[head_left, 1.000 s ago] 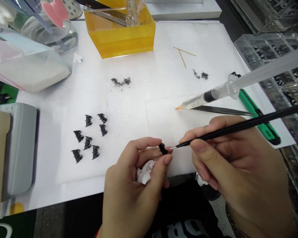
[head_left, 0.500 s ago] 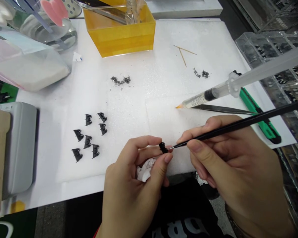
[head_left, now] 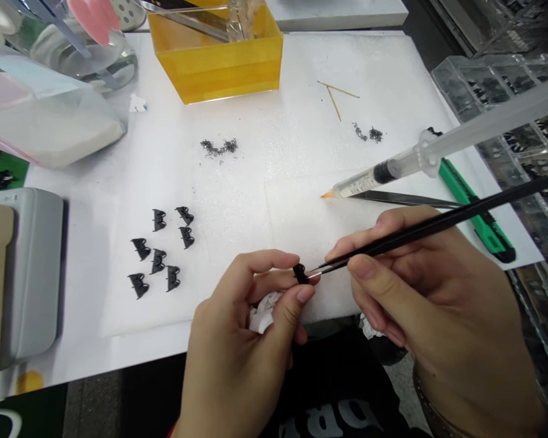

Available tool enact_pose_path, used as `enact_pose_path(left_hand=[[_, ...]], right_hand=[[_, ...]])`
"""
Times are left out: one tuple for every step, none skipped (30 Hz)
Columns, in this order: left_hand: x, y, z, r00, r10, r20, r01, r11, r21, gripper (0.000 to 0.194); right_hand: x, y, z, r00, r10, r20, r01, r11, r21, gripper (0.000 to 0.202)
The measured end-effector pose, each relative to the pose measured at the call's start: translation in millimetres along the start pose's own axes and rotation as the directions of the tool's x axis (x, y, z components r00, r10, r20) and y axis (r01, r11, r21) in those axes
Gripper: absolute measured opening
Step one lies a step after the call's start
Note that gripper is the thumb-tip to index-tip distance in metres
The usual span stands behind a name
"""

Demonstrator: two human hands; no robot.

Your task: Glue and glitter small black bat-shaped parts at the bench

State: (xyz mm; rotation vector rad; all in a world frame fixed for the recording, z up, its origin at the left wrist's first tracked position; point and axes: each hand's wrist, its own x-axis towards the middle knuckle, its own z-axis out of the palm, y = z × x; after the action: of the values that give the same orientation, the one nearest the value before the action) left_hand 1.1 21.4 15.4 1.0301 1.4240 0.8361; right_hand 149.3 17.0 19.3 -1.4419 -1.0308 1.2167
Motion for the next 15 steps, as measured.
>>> enact_pose_path(left_hand=[[0.9,0.5,0.1,1.000,0.005,-0.009,-0.005,1.000,0.014,0.016],[2.2,1.4,0.3,1.000,0.010,-0.023,-0.010,0.999,0.033,0.015],[3.9,2.6,0.6,0.999,0.018,-0.036,-0.016,0.999,0.052,0.017],[6.0,4.0,1.0,0.999,0.022,-0.050,-0.019,0.997,0.068,0.019],[8.2,5.4,1.4,0.998,0.027,-0.057,-0.022,0.997,0.080,0.021],[10.4,6.8,1.8,0.998,0.032,-0.058,-0.027,0.996,0.087,0.022],[12.2,7.9,2.0,0.998,0.037,-0.055,-0.032,0.995,0.091,0.022],[13.4,8.5,2.1,0.998,0.041,-0.051,-0.036,0.995,0.093,0.022],[14.0,8.5,2.0,0.998,0.043,-0.046,-0.039,0.995,0.094,0.022],[13.7,7.9,1.7,0.998,0.047,-0.041,-0.043,0.995,0.093,0.022],[12.7,6.6,1.1,0.998,0.050,-0.035,-0.047,0.995,0.091,0.021],[11.1,4.8,0.3,0.998,0.052,-0.029,-0.049,0.995,0.086,0.020],[9.2,2.7,-0.8,0.998,0.055,-0.023,-0.053,0.995,0.079,0.019],[7.0,0.2,-1.9,0.998,0.062,-0.006,-0.061,0.996,0.070,0.016],[5.0,-2.2,-3.1,0.997,0.070,0.015,-0.070,0.996,0.058,0.014]], right_hand=[[-0.2,0.1,-0.2,1.000,0.001,0.001,-0.001,1.000,0.000,0.015],[-0.5,-0.2,-0.1,1.000,0.000,-0.001,0.000,1.000,0.000,0.014],[-0.9,-0.7,0.1,1.000,-0.003,-0.003,0.003,1.000,-0.003,0.015],[-1.2,-1.4,0.4,1.000,-0.005,-0.004,0.005,1.000,-0.008,0.014],[-1.4,-1.9,0.7,1.000,-0.006,-0.004,0.006,1.000,-0.015,0.014],[-1.4,-2.4,0.9,1.000,-0.008,-0.004,0.008,1.000,-0.022,0.014],[-1.2,-2.6,1.1,1.000,-0.008,-0.003,0.008,1.000,-0.028,0.014],[-0.9,-2.5,1.1,1.000,-0.009,-0.002,0.009,0.999,-0.033,0.014],[-0.5,-2.2,1.1,1.000,-0.008,0.000,0.008,0.999,-0.035,0.013],[-0.1,-1.8,1.1,1.000,-0.005,0.001,0.005,0.999,-0.034,0.013],[0.4,-1.2,1.0,1.000,-0.003,0.002,0.003,0.999,-0.032,0.014],[0.8,-0.8,1.0,1.000,0.000,0.002,0.000,1.000,-0.028,0.014],[1.2,-0.4,1.1,1.000,0.002,0.002,-0.002,1.000,-0.024,0.015],[1.5,-0.4,1.2,1.000,0.007,0.002,-0.007,1.000,-0.022,0.015],[1.7,-0.6,1.2,1.000,0.013,0.001,-0.013,1.000,-0.022,0.015]])
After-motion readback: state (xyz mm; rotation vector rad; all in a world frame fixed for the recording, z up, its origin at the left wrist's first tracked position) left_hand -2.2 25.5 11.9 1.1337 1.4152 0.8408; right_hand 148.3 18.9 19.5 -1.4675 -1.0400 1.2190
